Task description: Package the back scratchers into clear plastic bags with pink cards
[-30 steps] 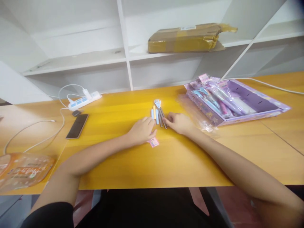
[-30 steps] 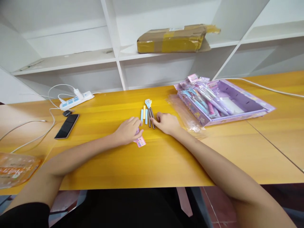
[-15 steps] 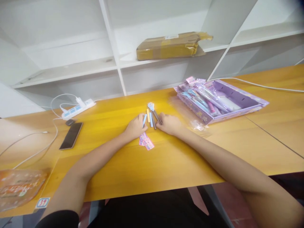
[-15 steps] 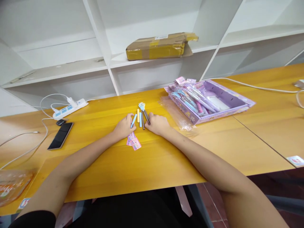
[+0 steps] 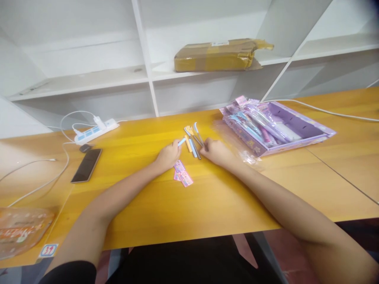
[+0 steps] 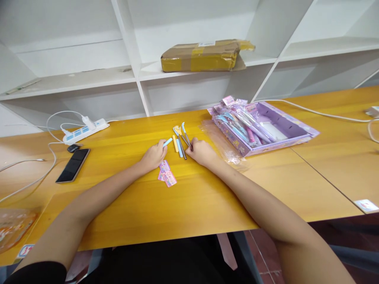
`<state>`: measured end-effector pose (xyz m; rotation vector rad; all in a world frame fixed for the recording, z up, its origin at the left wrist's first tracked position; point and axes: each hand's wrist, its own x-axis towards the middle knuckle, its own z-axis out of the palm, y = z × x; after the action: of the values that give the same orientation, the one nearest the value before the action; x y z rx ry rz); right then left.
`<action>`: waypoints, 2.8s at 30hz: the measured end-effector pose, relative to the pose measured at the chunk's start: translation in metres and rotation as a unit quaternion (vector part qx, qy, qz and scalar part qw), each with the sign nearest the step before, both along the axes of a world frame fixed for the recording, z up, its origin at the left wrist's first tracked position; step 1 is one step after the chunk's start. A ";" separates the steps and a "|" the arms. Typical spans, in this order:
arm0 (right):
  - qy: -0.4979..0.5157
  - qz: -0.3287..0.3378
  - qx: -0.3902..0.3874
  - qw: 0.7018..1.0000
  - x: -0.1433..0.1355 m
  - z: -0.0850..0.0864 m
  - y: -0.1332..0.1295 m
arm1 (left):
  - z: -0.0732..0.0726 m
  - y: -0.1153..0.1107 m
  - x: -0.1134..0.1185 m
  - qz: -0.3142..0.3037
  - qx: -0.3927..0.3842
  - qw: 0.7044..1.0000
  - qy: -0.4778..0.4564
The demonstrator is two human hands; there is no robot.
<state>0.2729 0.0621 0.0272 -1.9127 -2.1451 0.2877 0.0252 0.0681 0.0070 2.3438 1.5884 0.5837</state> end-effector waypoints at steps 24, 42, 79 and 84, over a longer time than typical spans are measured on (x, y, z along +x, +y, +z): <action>0.705 0.223 -0.275 0.615 0.006 0.017 -0.032 | 0.020 -0.100 -0.046 -0.231 -0.185 0.940 -0.168; 0.717 0.080 -0.242 0.649 -0.009 0.005 -0.036 | 0.024 -0.098 -0.045 -0.212 -0.224 0.928 -0.210; 0.586 0.127 0.102 0.793 0.002 0.002 -0.041 | 0.015 -0.090 -0.047 -0.183 -0.233 0.929 -0.220; 0.590 0.128 0.094 0.792 0.004 0.000 -0.040 | 0.018 -0.090 -0.046 -0.194 -0.231 0.932 -0.202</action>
<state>0.2765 0.0220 0.0268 -0.8299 -1.4058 0.9626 -0.0212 -0.0223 0.0254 1.9420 0.9213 0.4925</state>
